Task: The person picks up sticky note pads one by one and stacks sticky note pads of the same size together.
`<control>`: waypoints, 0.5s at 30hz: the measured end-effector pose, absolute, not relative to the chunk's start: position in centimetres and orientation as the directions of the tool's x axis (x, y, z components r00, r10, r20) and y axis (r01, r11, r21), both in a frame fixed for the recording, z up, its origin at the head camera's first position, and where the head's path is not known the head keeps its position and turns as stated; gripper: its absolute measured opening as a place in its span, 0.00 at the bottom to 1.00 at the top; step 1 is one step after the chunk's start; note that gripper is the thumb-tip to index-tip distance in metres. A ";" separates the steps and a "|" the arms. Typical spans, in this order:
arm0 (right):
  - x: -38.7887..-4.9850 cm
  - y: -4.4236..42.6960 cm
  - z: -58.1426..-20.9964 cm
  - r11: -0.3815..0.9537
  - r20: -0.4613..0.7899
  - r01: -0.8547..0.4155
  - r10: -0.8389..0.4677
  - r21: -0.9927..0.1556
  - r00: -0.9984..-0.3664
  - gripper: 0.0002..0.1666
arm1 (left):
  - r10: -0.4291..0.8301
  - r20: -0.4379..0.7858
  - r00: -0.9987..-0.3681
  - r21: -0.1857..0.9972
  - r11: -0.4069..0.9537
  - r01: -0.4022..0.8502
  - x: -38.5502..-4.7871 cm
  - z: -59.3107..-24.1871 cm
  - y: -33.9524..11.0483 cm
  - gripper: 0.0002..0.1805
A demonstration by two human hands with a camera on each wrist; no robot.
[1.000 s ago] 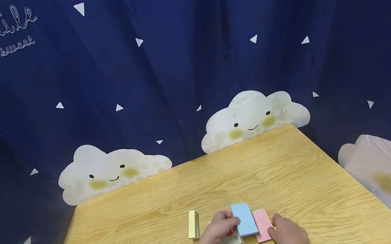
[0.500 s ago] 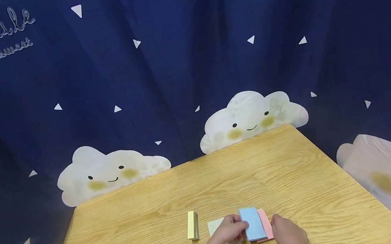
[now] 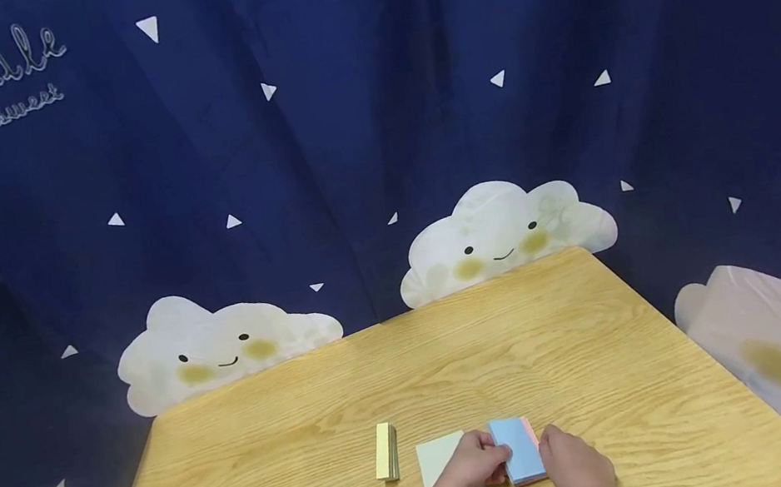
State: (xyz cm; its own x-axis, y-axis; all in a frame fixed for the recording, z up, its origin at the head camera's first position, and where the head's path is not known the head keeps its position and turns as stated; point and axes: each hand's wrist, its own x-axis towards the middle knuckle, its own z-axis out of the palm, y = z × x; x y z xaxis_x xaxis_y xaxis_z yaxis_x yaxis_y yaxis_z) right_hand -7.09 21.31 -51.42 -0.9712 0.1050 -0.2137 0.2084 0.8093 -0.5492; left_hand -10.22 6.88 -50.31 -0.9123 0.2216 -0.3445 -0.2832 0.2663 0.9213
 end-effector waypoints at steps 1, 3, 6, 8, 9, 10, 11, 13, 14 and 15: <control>-7.1 21.2 -51.4 0.806 -0.217 0.214 0.109 -0.552 -0.970 0.12 | 0.218 -0.348 -0.912 0.918 0.278 -0.284 -10.2 -50.2 6.9 0.07; -7.1 21.1 -51.3 0.799 -0.216 0.221 0.117 -0.559 -0.969 0.11 | 0.208 -0.361 -0.909 0.909 0.295 -0.294 -10.1 -50.0 7.1 0.07; -7.0 21.1 -51.2 0.794 -0.213 0.224 0.122 -0.565 -0.969 0.11 | 0.200 -0.368 -0.908 0.901 0.319 -0.295 -9.8 -49.7 7.2 0.06; -6.9 21.1 -51.1 0.792 -0.202 0.218 0.121 -0.571 -0.972 0.10 | 0.204 -0.366 -0.908 0.894 0.349 -0.282 -9.7 -49.6 7.2 0.05; -6.9 21.1 -51.0 0.792 -0.194 0.211 0.118 -0.573 -0.974 0.10 | 0.212 -0.360 -0.909 0.892 0.365 -0.268 -9.6 -49.5 7.2 0.04; -6.9 21.1 -51.0 0.792 -0.190 0.207 0.117 -0.575 -0.975 0.10 | 0.217 -0.355 -0.909 0.890 0.377 -0.257 -9.5 -49.5 7.2 0.04; -6.9 21.1 -50.9 0.791 -0.188 0.206 0.117 -0.577 -0.975 0.10 | 0.221 -0.353 -0.909 0.886 0.390 -0.250 -9.5 -49.5 7.2 0.04; -6.9 21.1 -50.9 0.789 -0.186 0.204 0.115 -0.580 -0.976 0.09 | 0.224 -0.357 -0.907 0.876 0.416 -0.242 -9.4 -49.4 7.3 0.04; -6.9 21.1 -50.9 0.789 -0.187 0.205 0.116 -0.580 -0.975 0.08 | 0.229 -0.362 -0.904 0.873 0.423 -0.242 -9.3 -49.3 7.3 0.05; -6.9 21.0 -50.9 0.788 -0.188 0.206 0.117 -0.580 -0.975 0.07 | 0.233 -0.364 -0.902 0.872 0.426 -0.242 -9.2 -49.3 7.3 0.05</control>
